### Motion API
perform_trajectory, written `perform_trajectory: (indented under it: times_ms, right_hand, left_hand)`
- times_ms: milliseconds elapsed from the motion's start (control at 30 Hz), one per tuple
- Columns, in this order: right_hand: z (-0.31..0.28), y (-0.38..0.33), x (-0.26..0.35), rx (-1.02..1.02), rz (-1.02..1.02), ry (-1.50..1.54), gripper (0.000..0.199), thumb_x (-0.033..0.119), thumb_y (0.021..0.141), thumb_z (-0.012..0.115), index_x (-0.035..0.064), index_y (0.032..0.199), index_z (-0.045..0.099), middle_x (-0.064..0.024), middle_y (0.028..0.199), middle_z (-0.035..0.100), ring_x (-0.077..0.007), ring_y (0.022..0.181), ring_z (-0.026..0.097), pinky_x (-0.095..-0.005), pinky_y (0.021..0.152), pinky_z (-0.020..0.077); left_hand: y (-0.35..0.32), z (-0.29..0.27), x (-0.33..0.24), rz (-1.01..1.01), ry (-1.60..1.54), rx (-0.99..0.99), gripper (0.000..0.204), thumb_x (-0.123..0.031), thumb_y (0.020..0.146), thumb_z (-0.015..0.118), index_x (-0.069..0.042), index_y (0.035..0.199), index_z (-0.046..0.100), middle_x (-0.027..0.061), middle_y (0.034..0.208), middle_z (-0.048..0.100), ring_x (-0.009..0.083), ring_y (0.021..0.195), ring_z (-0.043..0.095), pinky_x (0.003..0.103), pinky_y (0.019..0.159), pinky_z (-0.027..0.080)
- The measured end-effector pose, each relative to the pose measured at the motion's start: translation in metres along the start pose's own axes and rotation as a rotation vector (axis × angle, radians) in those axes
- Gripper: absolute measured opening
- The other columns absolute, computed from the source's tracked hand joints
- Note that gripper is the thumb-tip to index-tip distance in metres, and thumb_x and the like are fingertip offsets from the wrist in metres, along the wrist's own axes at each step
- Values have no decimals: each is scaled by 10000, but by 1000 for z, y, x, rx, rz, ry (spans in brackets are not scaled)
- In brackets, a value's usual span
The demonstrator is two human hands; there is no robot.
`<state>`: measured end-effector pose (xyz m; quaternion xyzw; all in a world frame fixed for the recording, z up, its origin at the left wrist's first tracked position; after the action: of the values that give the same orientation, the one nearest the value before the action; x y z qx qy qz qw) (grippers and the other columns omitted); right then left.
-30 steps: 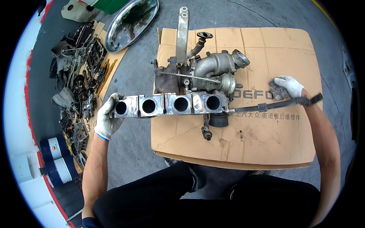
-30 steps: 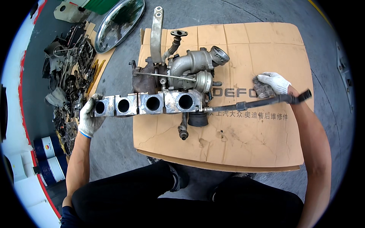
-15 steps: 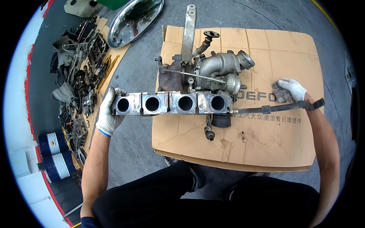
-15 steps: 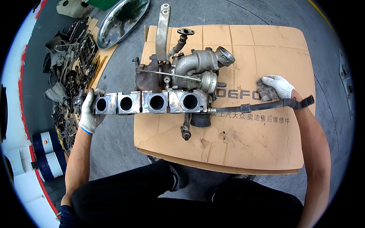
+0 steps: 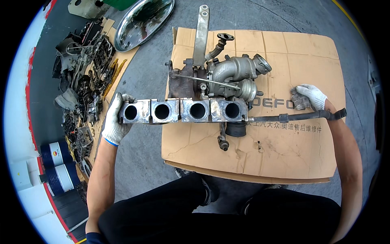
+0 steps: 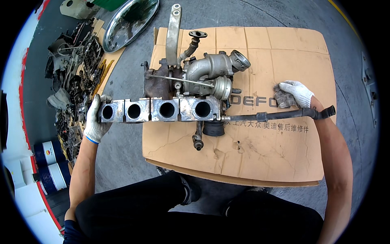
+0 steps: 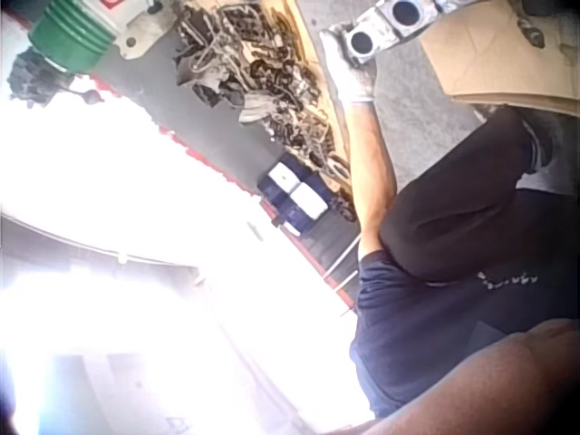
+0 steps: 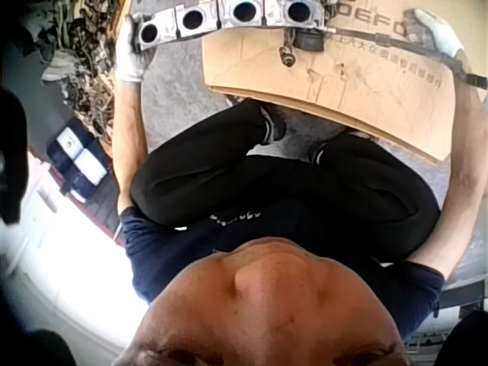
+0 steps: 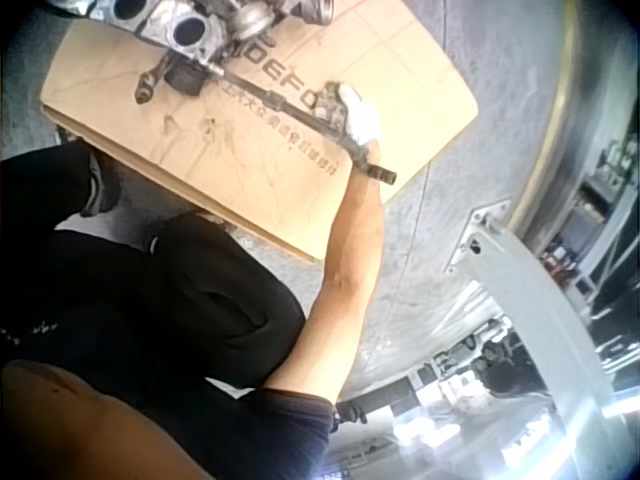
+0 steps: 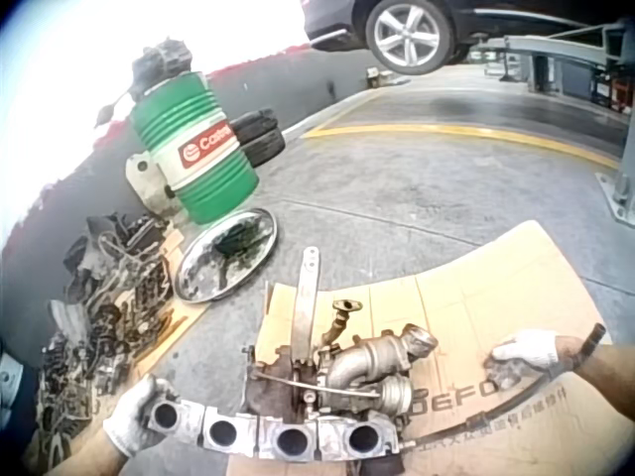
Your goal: The person sits on the floor and inspects a car exhaust manifold and turbocharger assembly placed on a cardboard box. They rotate the assembly to view different angles, detach a metal pipe, and examine the interior of the turbocharger housing before reassembling the components.
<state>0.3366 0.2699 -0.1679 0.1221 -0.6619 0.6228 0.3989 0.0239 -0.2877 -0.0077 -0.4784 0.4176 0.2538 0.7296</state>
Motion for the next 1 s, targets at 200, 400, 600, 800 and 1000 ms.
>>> perform_trajectory:
  times_ms: [200,400,600,800,1000]
  right_hand:
    - [0,0,0,-8,-5,8,337,235,1061,576,-56,1215,644,-92,924,723,-145,703,704,-274,635,620]
    - [1,-1,1,3,-9,7,338,237,1060,578,-55,1216,649,-90,929,725,-141,714,704,-267,639,616]
    - [-1,-1,-1,-17,-18,-13,334,241,1062,582,-50,1204,660,-83,947,726,-132,721,703,-262,649,618]
    - [1,-2,-1,0,-15,0,335,245,1058,583,-49,1203,655,-71,920,714,-124,714,688,-255,644,606]
    - [-2,0,-3,-9,-16,3,335,248,1060,583,-47,1201,652,-74,929,713,-126,720,691,-258,659,610]
  left_hand:
    - [0,6,2,-18,-47,-25,396,-452,1043,593,-65,1025,674,81,969,699,197,924,686,348,851,577]
    - [1,6,2,-27,-69,-30,418,-467,1046,578,-61,1014,673,85,961,698,203,916,687,351,841,579]
    - [0,10,2,-28,-80,-29,448,-491,1050,550,-62,994,667,88,946,697,200,896,686,353,819,578]
    - [0,11,3,-30,-80,-47,453,-500,1044,556,-63,992,664,84,937,696,200,891,686,352,812,576]
    - [2,6,4,-42,-89,-48,438,-497,1028,589,-69,984,673,79,938,699,204,892,687,358,819,574]
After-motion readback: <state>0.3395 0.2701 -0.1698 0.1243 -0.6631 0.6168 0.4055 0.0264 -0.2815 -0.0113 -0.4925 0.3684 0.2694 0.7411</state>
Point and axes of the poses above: each hand's wrist, its own y-axis towards the middle knuckle, its own z-axis out of the palm, x = y × z, the point moved 1 cm from there along y, towards the middle knuckle
